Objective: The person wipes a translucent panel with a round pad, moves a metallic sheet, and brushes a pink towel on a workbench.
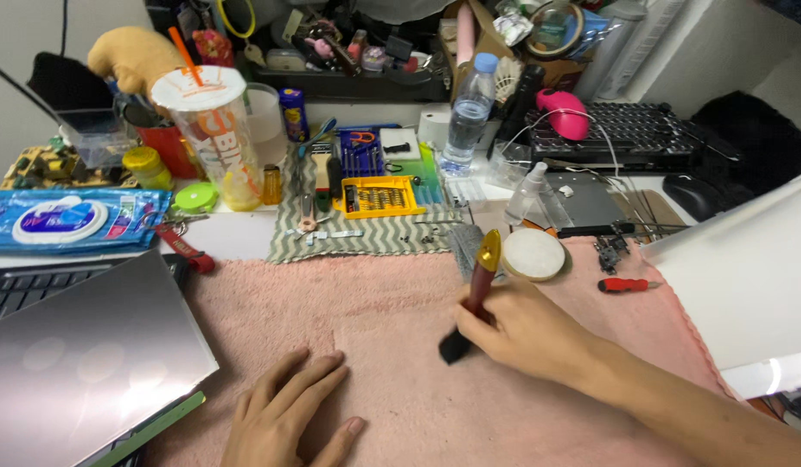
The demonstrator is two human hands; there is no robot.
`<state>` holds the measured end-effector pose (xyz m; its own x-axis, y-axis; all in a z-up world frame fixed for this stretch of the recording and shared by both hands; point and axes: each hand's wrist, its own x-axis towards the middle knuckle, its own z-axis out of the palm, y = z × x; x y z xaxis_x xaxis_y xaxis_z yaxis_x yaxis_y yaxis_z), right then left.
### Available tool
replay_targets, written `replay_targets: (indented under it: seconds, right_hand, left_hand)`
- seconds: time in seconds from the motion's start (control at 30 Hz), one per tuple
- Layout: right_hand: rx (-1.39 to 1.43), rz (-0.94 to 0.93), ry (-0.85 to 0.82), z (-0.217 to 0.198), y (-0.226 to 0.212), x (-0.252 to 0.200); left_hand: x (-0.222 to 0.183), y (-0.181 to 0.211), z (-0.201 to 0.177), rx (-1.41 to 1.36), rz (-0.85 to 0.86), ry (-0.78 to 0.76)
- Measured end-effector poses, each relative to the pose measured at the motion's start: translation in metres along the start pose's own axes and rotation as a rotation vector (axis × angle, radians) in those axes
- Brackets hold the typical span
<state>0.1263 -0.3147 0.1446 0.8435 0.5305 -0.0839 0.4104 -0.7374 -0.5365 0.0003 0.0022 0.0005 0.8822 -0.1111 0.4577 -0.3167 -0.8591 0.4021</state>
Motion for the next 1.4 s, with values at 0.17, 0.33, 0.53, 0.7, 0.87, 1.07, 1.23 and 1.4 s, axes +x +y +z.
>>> replay_targets:
  seconds: [0.17,0.33,0.53,0.7,0.87,1.07,1.23,1.4]
  right_hand:
    - [0.146,-0.203,0.081,0.011,-0.023,0.004]
    - [0.145,-0.259,-0.132,0.003,-0.026,-0.019]
    - [0.030,-0.038,-0.142,-0.007,-0.007,-0.019]
    - [0.171,-0.217,-0.022,0.012,-0.009,-0.015]
    - [0.108,-0.284,-0.306,-0.001,-0.018,-0.040]
    - [0.008,-0.299,-0.016,-0.008,-0.002,-0.034]
    - [0.094,-0.261,-0.234,0.007,-0.023,-0.040]
    - [0.070,-0.368,-0.419,-0.011,-0.018,-0.061]
  left_hand:
    - [-0.002,-0.003,0.005,0.052,-0.020,0.032]
    - [-0.002,-0.003,0.006,0.066,-0.020,0.042]
    - [-0.001,-0.002,0.005,0.063,-0.024,0.049]
    - [0.000,-0.001,0.003,0.061,-0.051,0.015]
    - [0.000,0.000,0.004,0.081,-0.017,0.069]
    - [0.001,0.004,0.000,0.067,-0.046,0.019]
    - [0.000,-0.001,0.004,0.081,-0.019,0.056]
    - [0.000,0.001,-0.002,0.067,0.005,0.020]
